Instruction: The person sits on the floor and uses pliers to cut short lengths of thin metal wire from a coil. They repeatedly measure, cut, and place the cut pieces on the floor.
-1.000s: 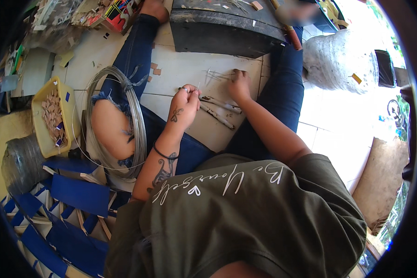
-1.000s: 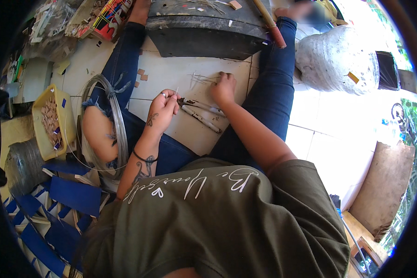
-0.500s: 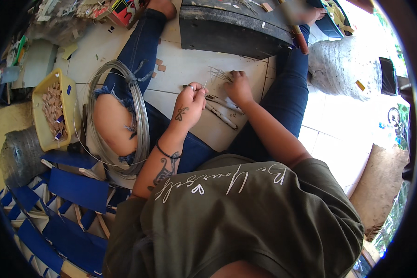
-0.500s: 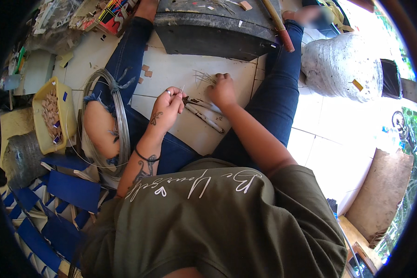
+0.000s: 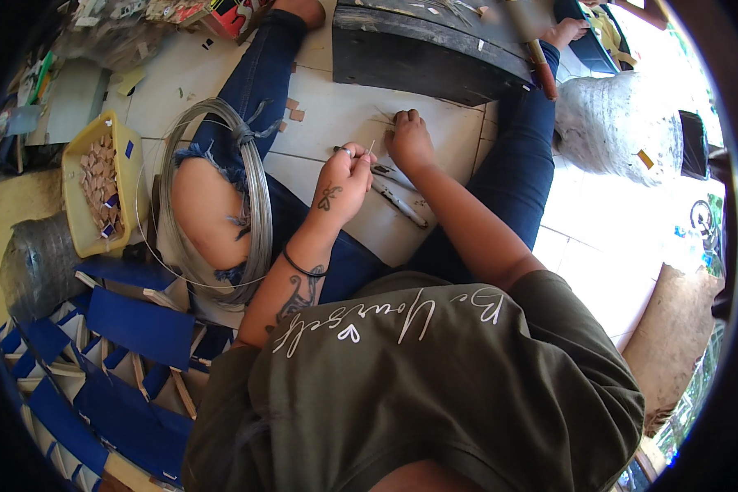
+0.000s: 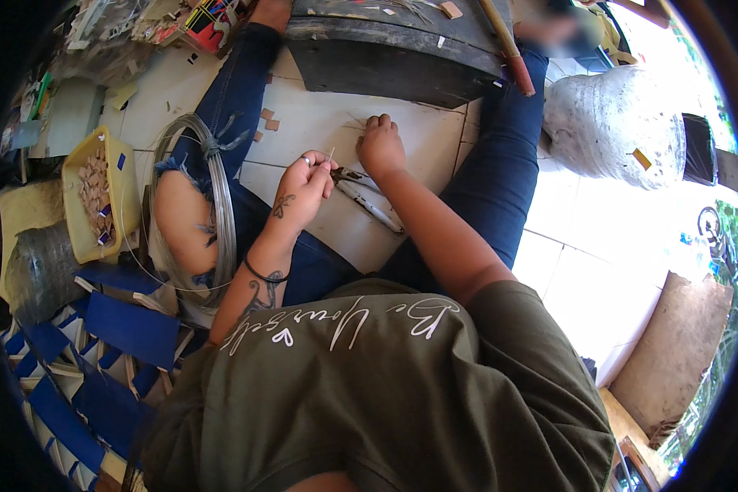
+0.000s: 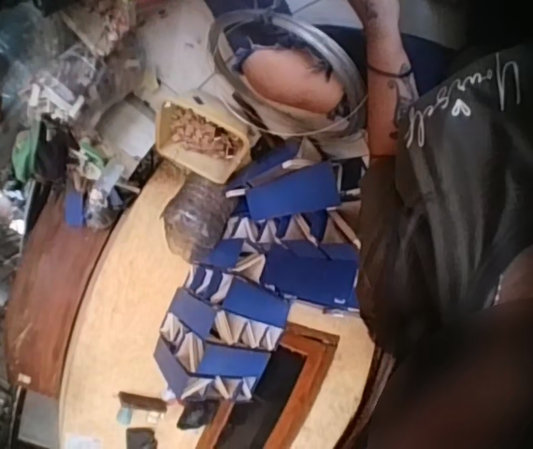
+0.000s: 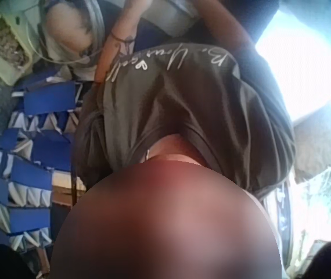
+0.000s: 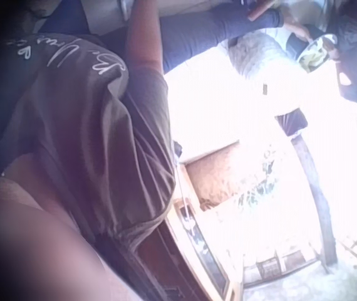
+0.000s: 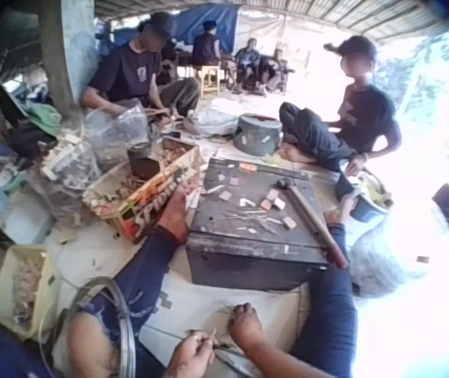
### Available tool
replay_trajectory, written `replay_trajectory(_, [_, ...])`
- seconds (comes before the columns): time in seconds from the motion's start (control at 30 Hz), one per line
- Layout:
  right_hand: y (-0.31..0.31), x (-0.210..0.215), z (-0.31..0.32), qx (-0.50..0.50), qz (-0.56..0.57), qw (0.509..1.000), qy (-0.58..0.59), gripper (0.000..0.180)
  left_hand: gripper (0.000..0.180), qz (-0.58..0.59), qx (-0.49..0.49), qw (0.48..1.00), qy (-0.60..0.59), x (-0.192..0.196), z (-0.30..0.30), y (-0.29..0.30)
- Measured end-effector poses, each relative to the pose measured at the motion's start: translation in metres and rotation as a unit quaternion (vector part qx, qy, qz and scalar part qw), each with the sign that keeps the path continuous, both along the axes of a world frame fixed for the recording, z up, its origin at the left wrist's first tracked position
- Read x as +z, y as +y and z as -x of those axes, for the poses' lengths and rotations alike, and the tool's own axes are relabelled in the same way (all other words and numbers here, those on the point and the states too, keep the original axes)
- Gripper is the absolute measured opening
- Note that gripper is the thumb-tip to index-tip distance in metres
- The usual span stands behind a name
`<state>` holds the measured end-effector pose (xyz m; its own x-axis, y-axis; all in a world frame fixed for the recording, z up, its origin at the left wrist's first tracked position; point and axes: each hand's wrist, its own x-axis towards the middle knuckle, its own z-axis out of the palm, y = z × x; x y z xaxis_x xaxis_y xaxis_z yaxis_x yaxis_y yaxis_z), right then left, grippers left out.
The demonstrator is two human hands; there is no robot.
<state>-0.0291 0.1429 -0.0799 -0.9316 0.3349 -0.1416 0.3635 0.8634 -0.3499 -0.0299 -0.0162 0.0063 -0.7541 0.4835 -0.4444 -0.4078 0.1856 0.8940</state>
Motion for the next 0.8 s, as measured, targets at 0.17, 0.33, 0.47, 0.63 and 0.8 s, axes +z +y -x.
replay_trajectory(0.17, [0.013,0.004,-0.003,0.051,-0.008,0.999,-0.011,0.027,0.014,-0.001,0.000,1.000,0.008,-0.002,0.001,0.000])
replay_trajectory(0.33, [0.014,0.010,-0.010,0.109,-0.077,0.991,-0.007,0.022,0.014,0.011,-0.011,1.000,0.013,-0.005,0.000,-0.001])
replay_trajectory(0.47, [0.008,0.005,0.001,0.176,-0.154,0.970,-0.060,0.020,0.014,0.021,-0.006,1.000,0.007,-0.010,0.000,0.000])
replay_trajectory(0.63, [0.012,0.003,0.016,0.222,-0.168,0.956,-0.088,0.014,0.013,0.020,0.000,1.000,0.024,-0.012,0.002,0.000])
replay_trajectory(0.8, [0.026,0.015,0.027,0.194,-0.088,0.970,-0.118,0.017,0.013,0.030,0.005,0.999,0.041,-0.013,0.003,-0.003])
